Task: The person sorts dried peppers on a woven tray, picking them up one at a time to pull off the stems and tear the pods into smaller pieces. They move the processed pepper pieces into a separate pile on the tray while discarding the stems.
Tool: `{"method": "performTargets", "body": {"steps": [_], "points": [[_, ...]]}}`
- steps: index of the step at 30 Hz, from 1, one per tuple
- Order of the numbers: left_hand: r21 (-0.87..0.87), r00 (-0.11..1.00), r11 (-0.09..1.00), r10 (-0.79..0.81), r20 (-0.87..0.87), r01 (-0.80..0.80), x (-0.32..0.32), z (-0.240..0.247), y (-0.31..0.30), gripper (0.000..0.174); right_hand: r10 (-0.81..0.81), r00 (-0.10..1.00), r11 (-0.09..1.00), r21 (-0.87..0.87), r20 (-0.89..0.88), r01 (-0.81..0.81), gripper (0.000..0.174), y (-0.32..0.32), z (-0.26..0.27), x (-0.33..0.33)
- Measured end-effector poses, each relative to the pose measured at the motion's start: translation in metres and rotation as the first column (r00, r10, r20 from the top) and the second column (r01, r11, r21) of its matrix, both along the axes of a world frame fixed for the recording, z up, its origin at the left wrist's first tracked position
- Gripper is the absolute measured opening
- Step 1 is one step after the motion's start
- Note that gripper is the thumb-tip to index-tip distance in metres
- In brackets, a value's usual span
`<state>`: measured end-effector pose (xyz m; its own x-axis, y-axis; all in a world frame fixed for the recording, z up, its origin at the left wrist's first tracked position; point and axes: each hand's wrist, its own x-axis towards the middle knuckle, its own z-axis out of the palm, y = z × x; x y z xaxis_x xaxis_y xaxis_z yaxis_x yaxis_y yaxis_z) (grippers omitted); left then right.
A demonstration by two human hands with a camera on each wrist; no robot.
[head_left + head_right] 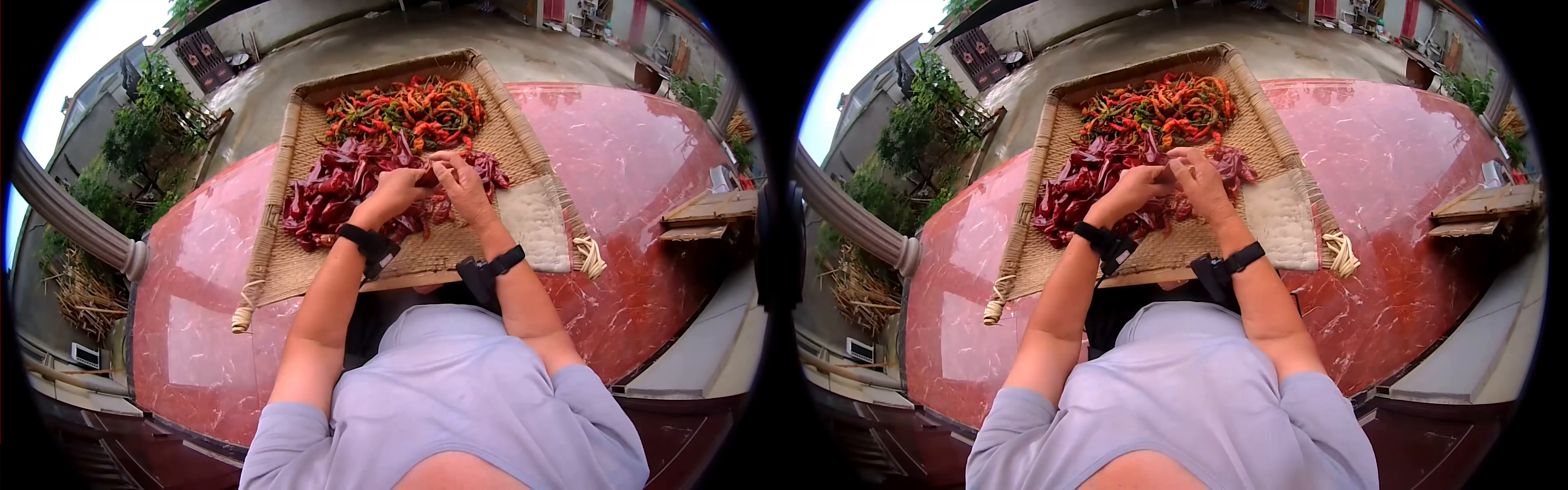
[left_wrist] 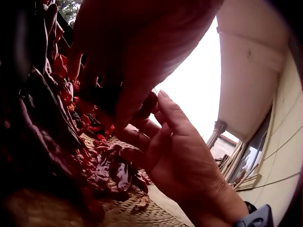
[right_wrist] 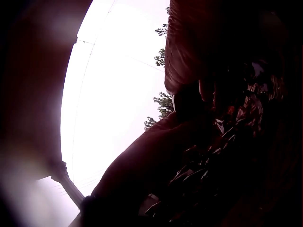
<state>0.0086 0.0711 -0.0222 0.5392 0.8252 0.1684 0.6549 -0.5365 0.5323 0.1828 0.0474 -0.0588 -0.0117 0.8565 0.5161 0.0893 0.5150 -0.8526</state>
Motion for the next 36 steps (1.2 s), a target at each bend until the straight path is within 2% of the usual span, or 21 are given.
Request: {"method": "performTargets", "body": {"steps": [1,2,4,7,9,12,16,19,21,24,26,28,29,30,31,32,33,34,35,36], "points": [[-0.023,1.0,0.999,-0.031,0.008,0.031,-0.001,0.0,0.0,0.027,-0.039,0.997,0.995,0.098,0.066,0.033,0.024,0.0,0.0,0.0],[0.022,0.998,1.0,-0.012,-0.062,0.013,-0.001,0.001,0.003,0.03,-0.071,0.997,0.996,0.06,0.03,0.07,0.023,0.0,0.0,0.001],[0.084,0.997,0.994,0.069,-0.019,-0.067,0.003,0.01,-0.004,0.029,-0.137,0.99,0.99,-0.021,-0.037,0.136,0.023,-0.003,0.002,0.003],[0.107,0.983,0.979,0.166,0.075,-0.174,0.001,0.006,-0.003,0.026,-0.258,0.914,0.957,-0.21,-0.312,0.198,0.022,-0.003,0.004,0.008],[0.099,0.964,0.966,0.221,0.15,-0.237,0.0,-0.004,0.001,0.024,-0.337,0.864,0.939,-0.197,-0.375,0.281,0.021,0.001,0.001,0.013],[0.265,0.977,0.941,0.2,0.074,-0.212,-0.001,-0.02,0.008,0.023,-0.412,0.827,0.911,-0.14,-0.382,0.388,0.023,0.007,-0.003,0.02],[0.31,0.959,0.933,0.238,-0.155,-0.181,0.003,-0.037,0.017,0.027,-0.604,0.738,0.797,-0.221,-0.302,0.562,0.034,0.01,-0.01,0.024],[0.397,0.917,0.902,0.293,-0.271,-0.171,0.006,-0.039,0.018,0.026,-0.707,0.665,0.698,-0.087,-0.243,0.711,0.032,0.016,-0.017,0.027],[0.416,0.897,0.895,0.31,-0.316,-0.163,0.009,-0.036,0.018,0.022,-0.632,0.748,0.771,-0.075,-0.201,0.632,0.029,0.011,-0.014,0.026],[0.447,0.921,0.881,0.291,-0.26,-0.152,0.009,-0.03,0.012,0.015,-0.478,0.872,0.878,-0.055,-0.103,0.475,0.026,-0.004,0.0,0.015],[0.485,0.951,0.856,0.276,-0.139,-0.177,0.013,-0.025,0.008,0.012,-0.37,0.929,0.928,-0.046,0.001,0.37,0.027,0.0,-0.006,0.012],[0.549,0.958,0.805,0.285,-0.028,-0.224,0.017,-0.013,0.002,0.011,-0.286,0.958,0.957,-0.039,0.013,0.286,0.031,0.0,-0.005,0.007],[0.345,0.956,0.895,0.232,0.18,-0.282,0.02,-0.01,0.001,0.01,-0.243,0.97,0.969,-0.038,0.021,0.244,0.033,-0.001,-0.006,0.004],[0.12,0.897,0.952,0.216,0.386,-0.281,0.023,-0.007,0.001,0.009,-0.215,0.975,0.975,-0.034,0.054,0.217,0.04,-0.005,-0.002,0.001],[-0.101,0.786,0.97,0.238,0.571,-0.22,0.025,-0.005,0.001,0.009,-0.098,0.995,0.987,-0.122,0.025,0.1,0.042,-0.009,0.004,0.0],[-0.239,0.707,0.965,0.246,0.663,-0.112,0.026,-0.002,-0.002,0.013,0.019,1.0,0.979,-0.203,-0.014,-0.021,0.044,-0.015,0.012,0.0],[-0.302,0.676,0.95,0.277,0.683,-0.085,0.027,0.0,-0.005,0.013,0.132,0.989,0.95,-0.277,-0.061,-0.144,0.046,-0.021,0.022,-0.001],[-0.362,0.644,0.931,0.309,0.699,-0.054,0.028,0.002,-0.01,0.013,0.176,0.98,0.926,-0.321,-0.093,-0.197,0.04,-0.026,0.027,-0.003],[-0.419,0.614,0.908,0.341,0.712,-0.019,0.029,0.002,-0.013,0.013,0.15,0.982,0.929,-0.322,-0.114,-0.179,0.036,-0.024,0.025,-0.004],[-0.407,0.687,0.912,0.326,0.65,-0.049,0.025,0.001,-0.011,0.013,0.122,0.983,0.932,-0.325,-0.135,-0.16,0.033,-0.02,0.02,-0.004]]}}
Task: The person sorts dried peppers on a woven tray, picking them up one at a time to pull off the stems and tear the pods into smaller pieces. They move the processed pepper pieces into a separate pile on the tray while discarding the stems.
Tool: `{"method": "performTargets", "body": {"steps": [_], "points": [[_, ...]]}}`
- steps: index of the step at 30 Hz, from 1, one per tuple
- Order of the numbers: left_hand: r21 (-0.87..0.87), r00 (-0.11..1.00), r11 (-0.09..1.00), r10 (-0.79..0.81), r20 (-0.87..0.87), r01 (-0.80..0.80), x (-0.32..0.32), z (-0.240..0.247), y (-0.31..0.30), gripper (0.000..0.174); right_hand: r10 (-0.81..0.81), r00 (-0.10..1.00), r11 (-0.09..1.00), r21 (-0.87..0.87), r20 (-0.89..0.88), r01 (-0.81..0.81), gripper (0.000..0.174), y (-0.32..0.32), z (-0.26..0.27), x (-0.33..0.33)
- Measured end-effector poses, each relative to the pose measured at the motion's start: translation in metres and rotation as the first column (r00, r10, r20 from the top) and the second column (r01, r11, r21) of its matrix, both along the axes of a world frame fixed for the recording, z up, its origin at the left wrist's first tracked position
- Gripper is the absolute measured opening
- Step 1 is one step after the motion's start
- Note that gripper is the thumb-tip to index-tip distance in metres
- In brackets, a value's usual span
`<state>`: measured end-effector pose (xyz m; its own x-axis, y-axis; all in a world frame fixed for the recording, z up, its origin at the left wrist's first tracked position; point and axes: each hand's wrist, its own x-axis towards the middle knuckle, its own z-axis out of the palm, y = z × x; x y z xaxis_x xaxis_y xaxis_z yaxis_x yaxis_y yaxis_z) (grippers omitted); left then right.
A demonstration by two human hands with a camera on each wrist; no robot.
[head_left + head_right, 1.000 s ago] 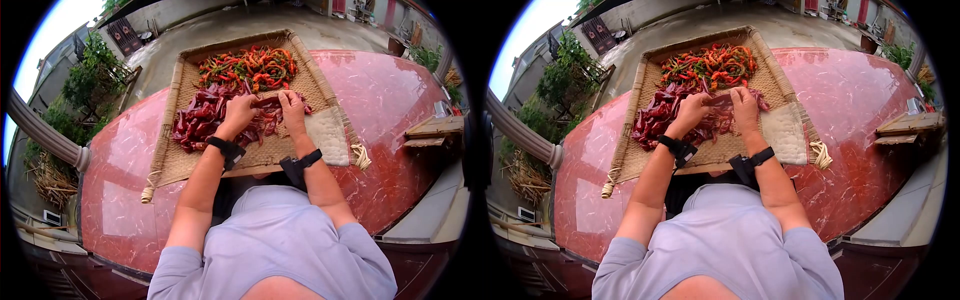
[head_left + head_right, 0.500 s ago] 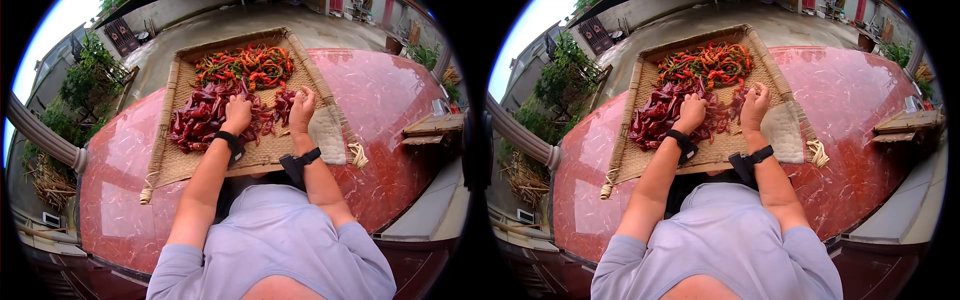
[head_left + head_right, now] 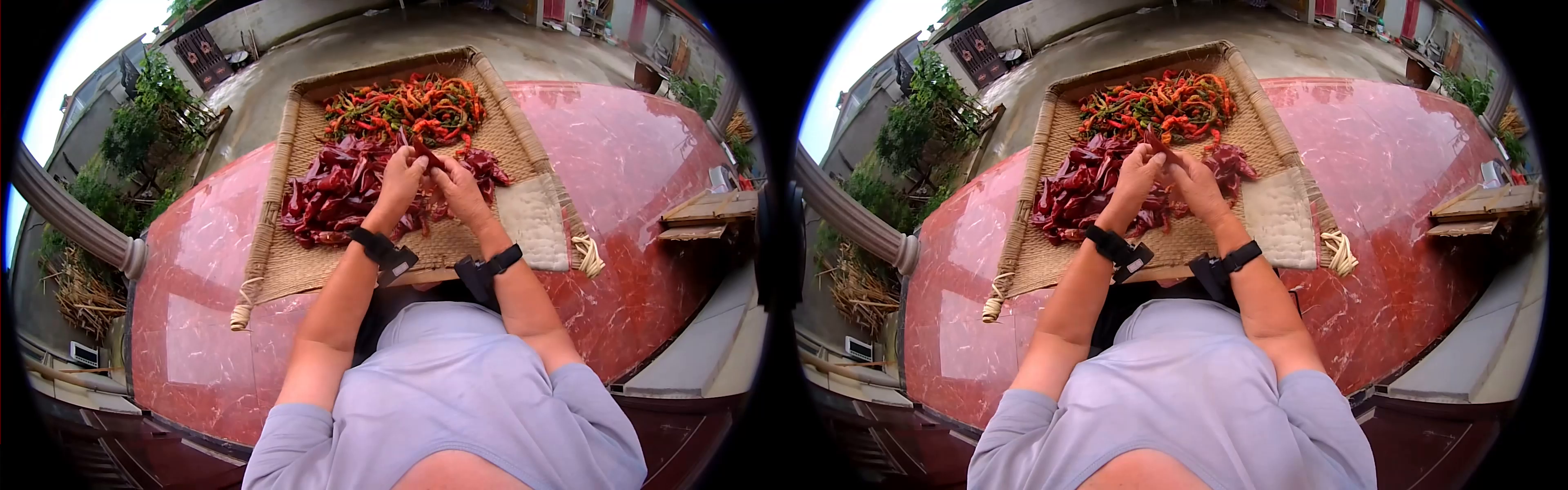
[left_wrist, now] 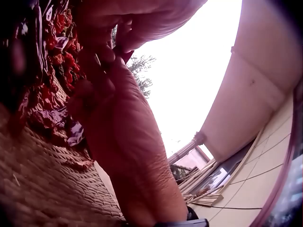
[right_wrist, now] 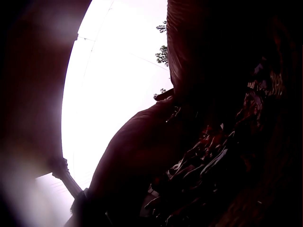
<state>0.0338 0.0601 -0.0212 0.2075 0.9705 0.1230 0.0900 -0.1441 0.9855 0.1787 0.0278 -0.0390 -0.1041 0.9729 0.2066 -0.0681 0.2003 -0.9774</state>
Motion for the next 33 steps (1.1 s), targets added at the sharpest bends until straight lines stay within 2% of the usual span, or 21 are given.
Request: {"method": "performTargets", "body": {"steps": [3,4,5,6,7,9,10,11,12,13,16,19,20,23,26,29,30,33], "points": [[0.057,0.998,0.998,0.034,0.046,-0.037,-0.002,-0.005,0.001,0.017,-0.085,0.993,0.996,-0.017,-0.081,0.084,0.024,0.011,-0.014,0.004],[0.018,0.996,0.996,0.086,0.011,-0.086,-0.002,-0.001,-0.001,0.019,-0.113,0.987,0.993,-0.025,-0.113,0.111,0.022,0.013,-0.017,0.005],[-0.021,0.99,0.99,0.137,-0.027,-0.137,-0.001,0.004,-0.003,0.02,-0.23,0.971,0.972,0.04,-0.071,0.233,0.02,0.016,-0.02,0.007],[-0.057,0.98,0.98,0.186,-0.068,-0.19,-0.001,0.009,-0.006,0.022,-0.345,0.938,0.931,0.11,-0.036,0.347,0.019,0.016,-0.017,0.007],[-0.01,0.97,0.976,0.213,-0.119,-0.216,-0.003,0.003,0.0,0.025,-0.457,0.89,0.874,0.182,-0.01,0.451,0.018,0.015,-0.014,0.007],[0.089,0.938,0.962,0.271,-0.216,-0.257,-0.011,-0.01,0.024,0.03,-0.525,0.847,0.833,0.154,-0.083,0.531,0.022,0.01,-0.005,0.012],[0.069,0.913,0.978,0.21,-0.35,-0.199,-0.014,-0.008,0.031,0.033,-0.547,0.826,0.817,0.128,-0.138,0.563,0.023,0.008,-0.002,0.013],[0.123,0.875,0.979,0.198,-0.442,-0.16,-0.014,-0.013,0.042,0.034,-0.568,0.8,0.799,0.101,-0.193,0.592,0.024,0.009,0.0,0.015],[0.173,0.826,0.978,0.191,-0.53,-0.114,-0.013,-0.017,0.049,0.036,-0.561,0.808,0.811,0.079,-0.18,0.58,0.036,0.012,-0.001,0.017],[0.217,0.769,0.974,0.187,-0.611,-0.064,-0.013,-0.021,0.054,0.037,-0.579,0.794,0.805,0.022,-0.184,0.593,0.038,0.011,-0.003,0.018],[0.174,0.661,0.984,0.16,-0.734,-0.045,0.0,-0.013,0.048,0.04,-0.604,0.774,0.797,-0.135,-0.189,0.588,0.052,0.006,0.001,0.023],[0.095,0.5,0.995,0.088,-0.862,-0.011,0.007,-0.015,0.057,0.045,-0.603,0.748,0.794,-0.115,-0.276,0.597,0.054,0.004,0.0,0.023],[0.085,0.451,0.996,0.064,-0.89,0.026,0.008,-0.018,0.061,0.042,-0.605,0.755,0.79,-0.076,-0.253,0.608,0.053,0.007,-0.004,0.025],[0.067,0.432,0.997,0.08,-0.898,-0.044,0.014,-0.013,0.059,0.034,-0.597,0.779,0.791,0.019,-0.19,0.611,0.052,0.015,-0.013,0.029],[0.304,0.633,0.946,0.306,-0.711,-0.116,0.005,-0.025,0.058,0.029,-0.555,0.818,0.82,0.068,-0.154,0.569,0.048,0.014,-0.013,0.028],[0.364,0.817,0.926,0.285,-0.502,-0.099,0.004,0.002,0.028,0.029,-0.472,0.868,0.864,0.117,-0.156,0.49,0.049,0.019,-0.02,0.024],[0.346,0.863,0.936,0.221,-0.454,-0.058,0.003,0.007,0.02,0.028,-0.431,0.887,0.883,0.123,-0.162,0.452,0.05,0.018,-0.018,0.021],[0.237,0.983,0.971,0.081,-0.166,-0.039,0.004,0.005,0.004,0.024,-0.331,0.933,0.933,0.095,-0.141,0.346,0.055,0.009,-0.008,0.011]]}}
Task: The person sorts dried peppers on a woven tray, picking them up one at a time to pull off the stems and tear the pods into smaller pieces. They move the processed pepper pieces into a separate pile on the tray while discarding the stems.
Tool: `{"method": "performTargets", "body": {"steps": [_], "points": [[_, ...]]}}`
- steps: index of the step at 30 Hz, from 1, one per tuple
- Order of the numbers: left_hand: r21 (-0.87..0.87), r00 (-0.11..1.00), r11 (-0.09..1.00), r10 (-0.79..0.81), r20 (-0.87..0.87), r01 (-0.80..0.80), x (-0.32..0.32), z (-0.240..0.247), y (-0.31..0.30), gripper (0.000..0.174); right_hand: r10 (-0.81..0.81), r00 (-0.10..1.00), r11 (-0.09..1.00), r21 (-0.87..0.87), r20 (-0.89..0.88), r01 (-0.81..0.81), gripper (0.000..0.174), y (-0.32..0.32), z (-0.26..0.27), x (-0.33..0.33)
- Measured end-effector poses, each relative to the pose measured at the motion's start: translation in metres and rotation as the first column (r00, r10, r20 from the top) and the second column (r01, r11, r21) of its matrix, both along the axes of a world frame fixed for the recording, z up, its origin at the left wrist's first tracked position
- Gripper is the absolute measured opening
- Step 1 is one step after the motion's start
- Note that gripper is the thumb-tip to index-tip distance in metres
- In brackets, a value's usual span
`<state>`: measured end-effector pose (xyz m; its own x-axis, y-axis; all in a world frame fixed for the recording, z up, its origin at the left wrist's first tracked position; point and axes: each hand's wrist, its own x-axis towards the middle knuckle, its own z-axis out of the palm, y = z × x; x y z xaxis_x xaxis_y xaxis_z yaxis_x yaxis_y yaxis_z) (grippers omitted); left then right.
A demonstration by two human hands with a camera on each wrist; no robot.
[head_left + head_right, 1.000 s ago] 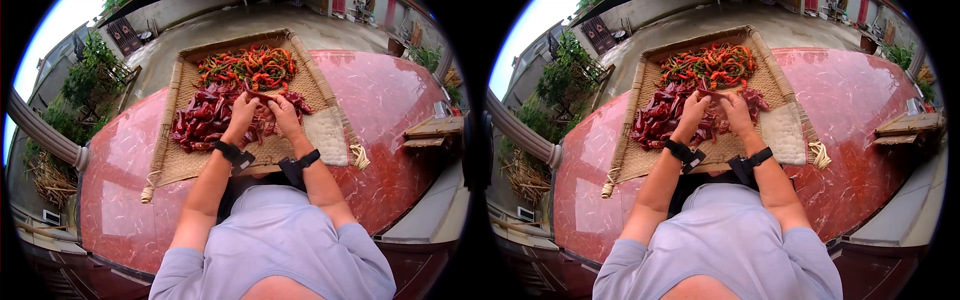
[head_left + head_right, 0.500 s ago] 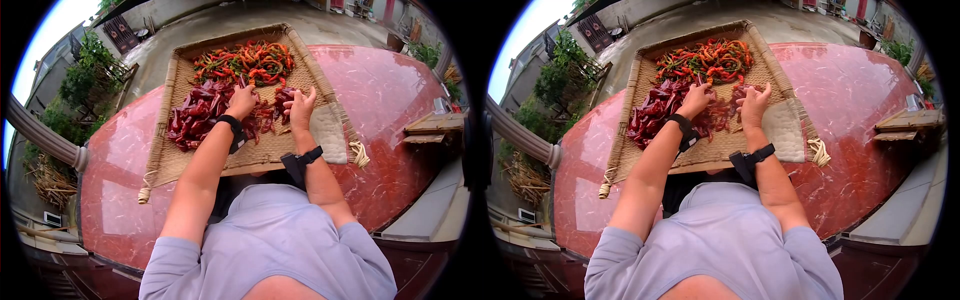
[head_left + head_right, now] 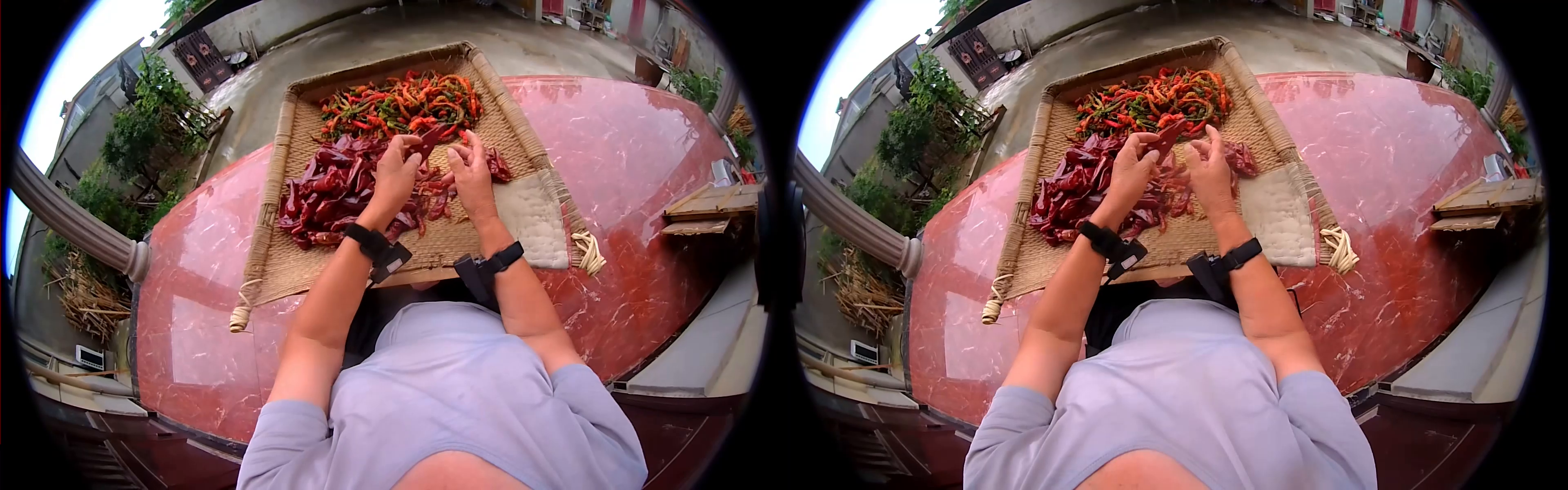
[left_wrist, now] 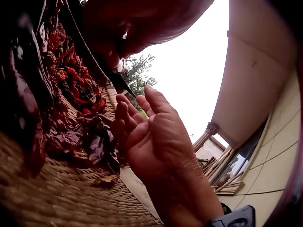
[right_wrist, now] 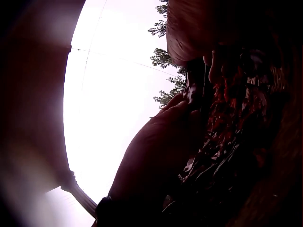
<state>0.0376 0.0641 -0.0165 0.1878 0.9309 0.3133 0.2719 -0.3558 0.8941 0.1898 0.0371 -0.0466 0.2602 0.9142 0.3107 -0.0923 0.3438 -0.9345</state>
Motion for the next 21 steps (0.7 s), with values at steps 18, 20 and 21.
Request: {"method": "performTargets", "body": {"steps": [18,20,21], "points": [[0.036,0.792,0.999,0.004,-0.611,0.023,-0.056,-0.003,-0.028,0.03,-0.562,0.747,0.827,0.233,0.355,0.512,0.027,0.016,-0.018,0.012],[0.105,0.654,0.993,0.045,-0.755,0.053,-0.052,0.001,-0.04,0.032,-0.505,0.661,0.844,0.155,0.555,0.514,0.032,0.015,-0.029,0.015],[0.044,0.63,0.999,0.019,-0.777,0.024,-0.052,-0.003,-0.035,0.034,-0.511,0.616,0.832,0.167,0.599,0.528,0.032,0.013,-0.028,0.013]]}}
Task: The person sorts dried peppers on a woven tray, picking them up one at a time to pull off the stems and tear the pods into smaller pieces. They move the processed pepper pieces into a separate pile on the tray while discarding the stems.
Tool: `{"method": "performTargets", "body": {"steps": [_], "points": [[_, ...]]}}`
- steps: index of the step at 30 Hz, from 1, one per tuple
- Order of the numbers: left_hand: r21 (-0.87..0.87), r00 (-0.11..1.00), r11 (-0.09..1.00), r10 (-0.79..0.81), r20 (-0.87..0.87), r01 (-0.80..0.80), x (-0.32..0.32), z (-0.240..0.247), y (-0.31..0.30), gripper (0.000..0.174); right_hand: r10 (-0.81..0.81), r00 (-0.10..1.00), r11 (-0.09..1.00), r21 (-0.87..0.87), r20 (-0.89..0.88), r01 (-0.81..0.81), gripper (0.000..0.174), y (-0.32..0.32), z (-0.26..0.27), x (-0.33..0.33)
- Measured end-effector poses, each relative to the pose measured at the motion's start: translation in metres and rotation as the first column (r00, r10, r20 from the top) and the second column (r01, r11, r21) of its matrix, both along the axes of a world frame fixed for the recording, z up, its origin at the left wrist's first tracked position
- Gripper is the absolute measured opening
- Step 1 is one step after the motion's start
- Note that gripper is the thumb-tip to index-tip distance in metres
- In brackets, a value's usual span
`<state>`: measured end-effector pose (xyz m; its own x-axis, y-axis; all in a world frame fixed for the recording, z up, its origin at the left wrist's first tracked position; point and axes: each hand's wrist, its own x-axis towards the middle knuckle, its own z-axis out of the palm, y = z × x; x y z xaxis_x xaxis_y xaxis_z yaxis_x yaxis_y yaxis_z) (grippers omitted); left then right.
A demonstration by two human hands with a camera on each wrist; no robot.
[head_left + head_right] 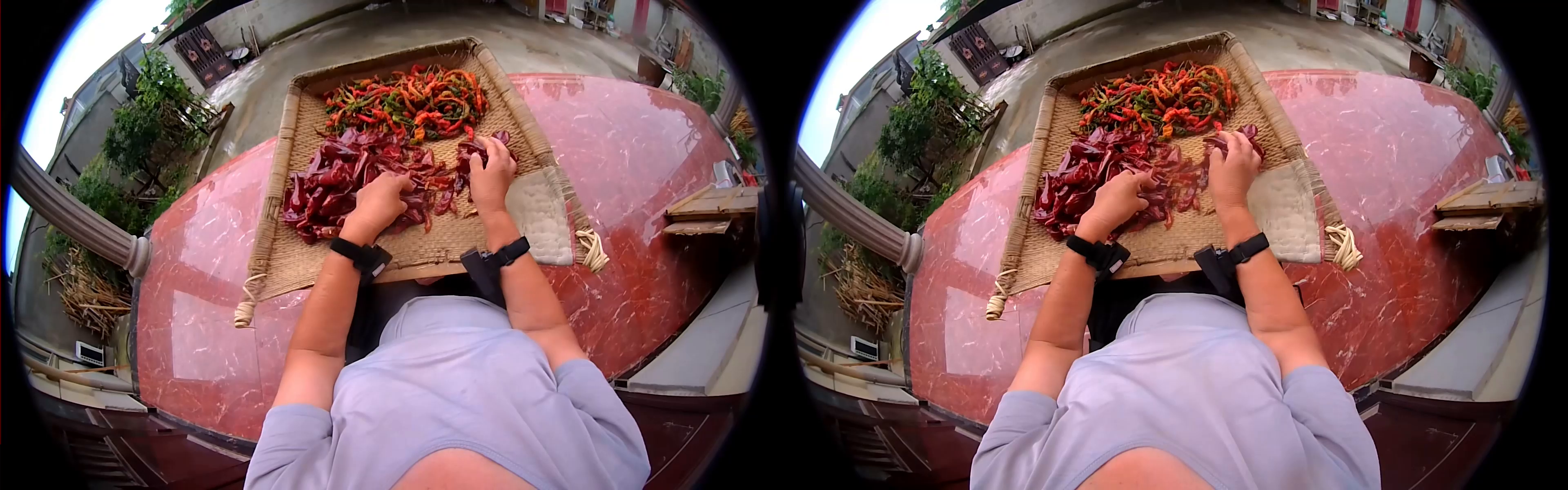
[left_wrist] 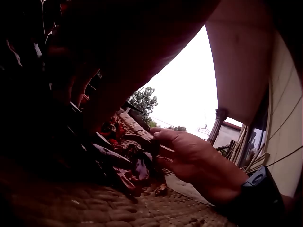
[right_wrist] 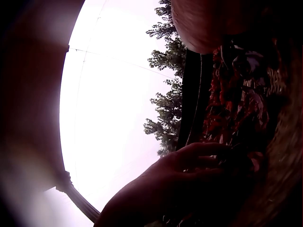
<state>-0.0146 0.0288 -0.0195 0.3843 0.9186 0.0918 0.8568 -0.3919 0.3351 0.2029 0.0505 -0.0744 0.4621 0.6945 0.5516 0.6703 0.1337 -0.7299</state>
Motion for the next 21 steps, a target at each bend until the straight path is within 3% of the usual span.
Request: {"method": "performTargets", "body": {"steps": [2,5,6,8,11,12,13,16,18,19,21], "points": [[0.035,0.999,0.999,-0.035,-0.029,0.036,-0.001,-0.008,0.005,0.032,-0.035,0.999,0.999,-0.035,0.035,0.036,0.031,-0.004,0.003,-0.003],[0.065,1.0,0.998,-0.006,-0.008,0.006,0.004,0.001,0.0,0.029,-0.109,0.985,0.978,0.191,0.135,0.082,0.029,-0.007,0.014,-0.002],[0.071,1.0,0.997,0.015,0.01,-0.016,0.006,0.006,-0.001,0.029,0.083,0.996,0.986,0.141,0.031,-0.087,0.027,-0.01,0.02,-0.004],[0.142,0.988,0.989,-0.049,0.145,0.028,0.008,0.008,0.0,0.028,0.435,0.878,0.901,0.095,-0.199,-0.424,0.024,-0.018,0.031,-0.011],[0.17,0.94,0.981,-0.145,0.308,0.095,0.01,0.01,0.009,0.025,0.693,0.697,0.721,0.168,-0.185,-0.672,0.023,-0.021,0.036,-0.024],[0.137,0.914,0.985,-0.151,0.377,0.106,0.011,0.009,0.013,0.024,0.733,0.592,0.659,0.134,-0.336,-0.74,0.02,-0.022,0.033,-0.026],[0.106,0.883,0.987,-0.157,0.443,0.122,0.012,0.009,0.015,0.023,0.731,0.554,0.648,0.152,-0.398,-0.746,0.019,-0.021,0.033,-0.026],[-0.12,0.769,0.99,0.026,0.639,0.067,0.017,0.016,0.009,0.021,0.709,0.461,0.633,0.193,-0.533,-0.75,0.017,-0.02,0.03,-0.022],[-0.119,0.716,0.992,0.057,0.696,0.036,0.021,0.018,0.005,0.02,0.703,0.439,0.63,0.204,-0.56,-0.749,0.015,-0.017,0.027,-0.019],[-0.119,0.687,0.993,0.074,0.723,0.019,0.021,0.018,0.003,0.02,0.659,0.519,0.711,0.224,-0.545,-0.667,0.015,-0.017,0.028,-0.019],[-0.046,0.819,0.998,0.065,0.57,-0.047,0.015,0.018,0.001,0.024,0.542,0.66,0.837,0.268,-0.52,-0.476,0.015,-0.017,0.033,-0.017]]}}
